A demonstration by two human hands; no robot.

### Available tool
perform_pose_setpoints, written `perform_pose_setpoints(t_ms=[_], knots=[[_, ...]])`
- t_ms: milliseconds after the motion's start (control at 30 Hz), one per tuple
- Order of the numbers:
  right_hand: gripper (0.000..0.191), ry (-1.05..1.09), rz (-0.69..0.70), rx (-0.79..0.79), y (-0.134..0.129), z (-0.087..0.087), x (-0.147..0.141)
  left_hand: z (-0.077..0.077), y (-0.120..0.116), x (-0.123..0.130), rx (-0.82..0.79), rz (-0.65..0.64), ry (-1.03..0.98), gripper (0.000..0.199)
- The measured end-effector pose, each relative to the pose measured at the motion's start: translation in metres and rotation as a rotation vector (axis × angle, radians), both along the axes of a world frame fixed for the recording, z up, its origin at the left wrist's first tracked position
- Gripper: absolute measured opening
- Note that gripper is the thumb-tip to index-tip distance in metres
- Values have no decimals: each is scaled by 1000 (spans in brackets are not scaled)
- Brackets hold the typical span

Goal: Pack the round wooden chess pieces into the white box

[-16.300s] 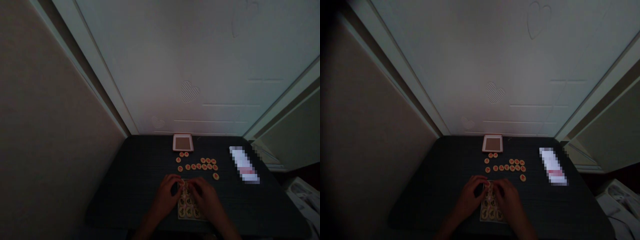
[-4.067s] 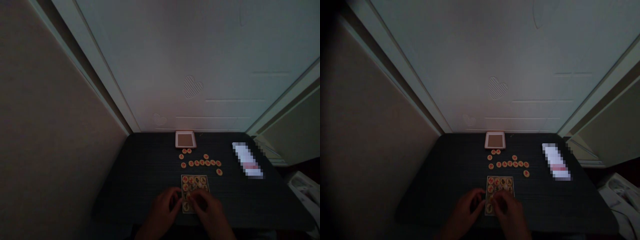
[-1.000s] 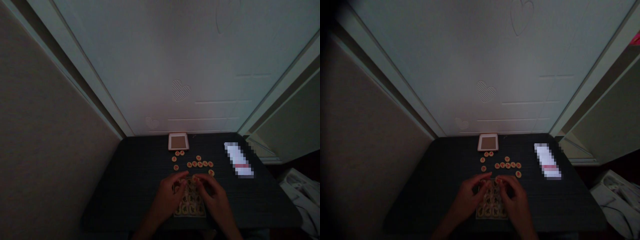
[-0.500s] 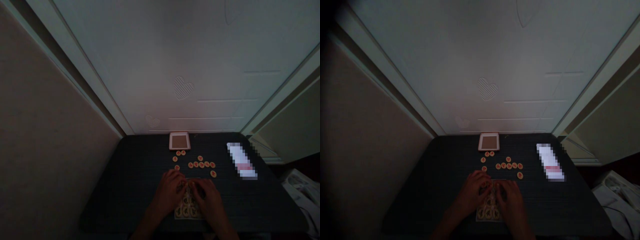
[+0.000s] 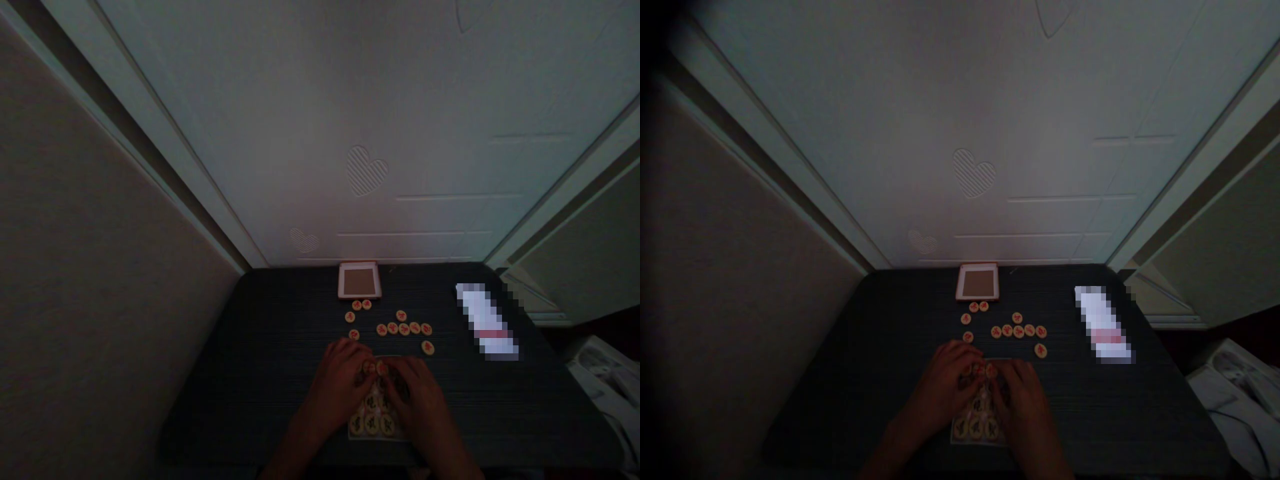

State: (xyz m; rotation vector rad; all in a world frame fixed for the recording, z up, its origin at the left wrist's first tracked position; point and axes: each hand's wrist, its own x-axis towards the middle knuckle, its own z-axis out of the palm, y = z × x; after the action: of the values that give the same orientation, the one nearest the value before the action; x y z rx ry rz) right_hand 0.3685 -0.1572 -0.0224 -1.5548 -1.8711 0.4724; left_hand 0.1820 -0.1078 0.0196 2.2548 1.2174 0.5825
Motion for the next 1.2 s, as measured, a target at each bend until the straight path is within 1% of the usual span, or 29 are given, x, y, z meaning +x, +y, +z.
perform_pose_setpoints(t_ms=[100, 233, 300, 467, 667, 733, 833, 900, 1000, 1100, 1200], knots=[[19, -4, -6, -2, 1, 1, 0, -1, 2, 3, -5, -9, 19, 14], [21, -10, -14, -2, 1, 2, -1, -2, 3, 4, -13, -7, 43, 7], [22, -8, -15, 2, 1, 2, 0, -1, 3, 4, -13, -5, 40, 8], [21, 7, -8, -3, 1, 1, 1, 1, 4, 4, -13, -19, 39, 8], [16, 77, -29, -3, -1, 7, 3, 4, 6, 2, -12, -15, 15, 10], [16, 112, -53, 0, -3, 8, 8, 7, 10, -4, -11, 4, 9, 12], [20, 137, -122, -1, -8, 8, 21, 11, 20, -17, 12, 66, 2, 14], [24, 142, -171, 4, -11, 6, 32, 14, 27, -27, 34, 103, 5, 14], [28, 142, -240, 15, -16, 1, 47, 17, 34, -37, 52, 125, 18, 13], [30, 136, -295, 14, -19, -6, 58, 19, 34, -36, 53, 128, 18, 13], [31, 135, -334, 11, -22, -15, 64, 18, 26, -26, 32, 60, 6, 16]])
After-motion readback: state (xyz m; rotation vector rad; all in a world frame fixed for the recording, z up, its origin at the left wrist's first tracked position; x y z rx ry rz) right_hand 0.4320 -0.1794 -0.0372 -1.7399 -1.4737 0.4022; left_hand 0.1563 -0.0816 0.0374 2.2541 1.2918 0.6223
